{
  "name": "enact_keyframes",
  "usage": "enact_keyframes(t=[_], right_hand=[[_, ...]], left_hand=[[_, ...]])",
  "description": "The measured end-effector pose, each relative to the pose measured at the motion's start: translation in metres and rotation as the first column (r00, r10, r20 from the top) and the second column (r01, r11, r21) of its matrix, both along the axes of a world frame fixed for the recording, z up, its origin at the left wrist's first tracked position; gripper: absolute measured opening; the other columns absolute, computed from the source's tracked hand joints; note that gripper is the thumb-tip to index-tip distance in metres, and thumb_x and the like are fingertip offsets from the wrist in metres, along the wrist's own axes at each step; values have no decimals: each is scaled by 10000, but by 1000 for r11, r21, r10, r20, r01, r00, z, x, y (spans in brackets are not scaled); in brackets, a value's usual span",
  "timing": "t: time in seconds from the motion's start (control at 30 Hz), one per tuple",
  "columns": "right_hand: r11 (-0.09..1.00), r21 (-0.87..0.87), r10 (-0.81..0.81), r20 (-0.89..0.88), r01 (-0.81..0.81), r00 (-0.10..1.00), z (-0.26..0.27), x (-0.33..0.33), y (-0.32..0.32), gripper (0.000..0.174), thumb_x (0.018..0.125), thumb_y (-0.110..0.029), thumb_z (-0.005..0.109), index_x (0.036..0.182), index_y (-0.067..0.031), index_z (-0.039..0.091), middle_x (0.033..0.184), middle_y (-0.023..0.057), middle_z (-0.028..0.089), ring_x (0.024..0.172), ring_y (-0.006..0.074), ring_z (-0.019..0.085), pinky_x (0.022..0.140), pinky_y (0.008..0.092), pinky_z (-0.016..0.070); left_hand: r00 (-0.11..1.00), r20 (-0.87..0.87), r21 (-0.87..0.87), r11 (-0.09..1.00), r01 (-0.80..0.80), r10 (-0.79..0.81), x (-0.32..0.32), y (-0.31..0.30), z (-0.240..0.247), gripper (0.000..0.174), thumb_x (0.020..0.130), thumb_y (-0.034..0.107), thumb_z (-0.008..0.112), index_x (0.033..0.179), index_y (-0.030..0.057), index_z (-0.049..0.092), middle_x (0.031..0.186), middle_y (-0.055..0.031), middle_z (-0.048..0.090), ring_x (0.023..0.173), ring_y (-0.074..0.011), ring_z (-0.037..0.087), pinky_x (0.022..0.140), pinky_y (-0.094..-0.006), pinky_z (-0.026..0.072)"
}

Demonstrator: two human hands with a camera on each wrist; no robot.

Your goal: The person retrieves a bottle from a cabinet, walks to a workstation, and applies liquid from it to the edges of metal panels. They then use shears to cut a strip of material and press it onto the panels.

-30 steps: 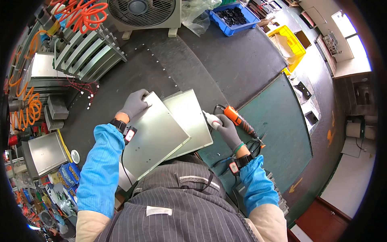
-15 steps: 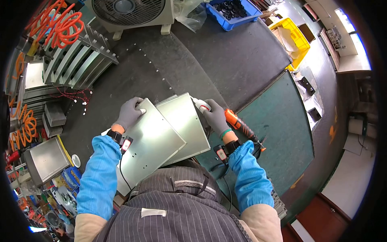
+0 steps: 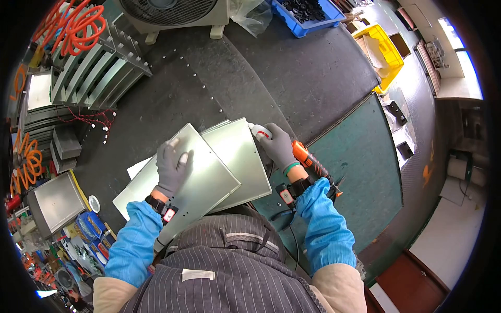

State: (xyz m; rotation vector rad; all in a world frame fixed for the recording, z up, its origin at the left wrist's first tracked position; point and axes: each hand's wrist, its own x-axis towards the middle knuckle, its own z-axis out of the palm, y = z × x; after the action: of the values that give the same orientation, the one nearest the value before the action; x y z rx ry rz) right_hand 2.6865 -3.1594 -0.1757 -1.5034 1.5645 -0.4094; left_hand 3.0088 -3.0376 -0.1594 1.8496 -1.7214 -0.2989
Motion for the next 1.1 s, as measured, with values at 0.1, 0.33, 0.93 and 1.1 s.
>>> enact_keyframes(t=[0.1, 0.33, 0.93, 1.1], right_hand=[[999, -35, 4, -7, -4, 1000, -4, -3, 4, 293, 871, -192, 678, 1093, -1, 679, 886, 167, 720, 797, 235, 707, 715, 354, 547], [1000, 20, 14, -11, -14, 1000, 1, -16, 24, 281, 861, -214, 683, 1062, -18, 685, 850, 155, 714, 758, 227, 719, 689, 353, 554], [1000, 5, 4, -19, -4, 1000, 2, -28, 52, 295, 846, -210, 682, 1066, -13, 689, 869, 152, 714, 809, 243, 709, 759, 352, 547], [1000, 24, -1, -42, 2, 999, 7, -35, 63, 309, 846, -221, 684, 1070, -10, 688, 873, 165, 713, 813, 255, 712, 762, 363, 547]], left_hand=[[994, -90, 60, 996, 67, -61, -4, 16, 6, 333, 947, 224, 676, 1235, 66, 624, 1088, -118, 649, 916, -289, 637, 793, -395, 531], [978, -188, 131, 985, 111, -85, -4, 45, -23, 314, 955, 215, 661, 1243, 93, 640, 1059, -97, 648, 778, -240, 658, 694, -354, 549], [987, -132, 77, 992, 99, -89, -6, 44, -26, 306, 951, 199, 646, 1238, 93, 635, 1083, -109, 644, 788, -261, 642, 711, -371, 540], [987, -133, 81, 992, 101, -89, -5, 44, -25, 302, 954, 203, 643, 1235, 92, 636, 1093, -110, 647, 800, -263, 646, 719, -370, 543]])
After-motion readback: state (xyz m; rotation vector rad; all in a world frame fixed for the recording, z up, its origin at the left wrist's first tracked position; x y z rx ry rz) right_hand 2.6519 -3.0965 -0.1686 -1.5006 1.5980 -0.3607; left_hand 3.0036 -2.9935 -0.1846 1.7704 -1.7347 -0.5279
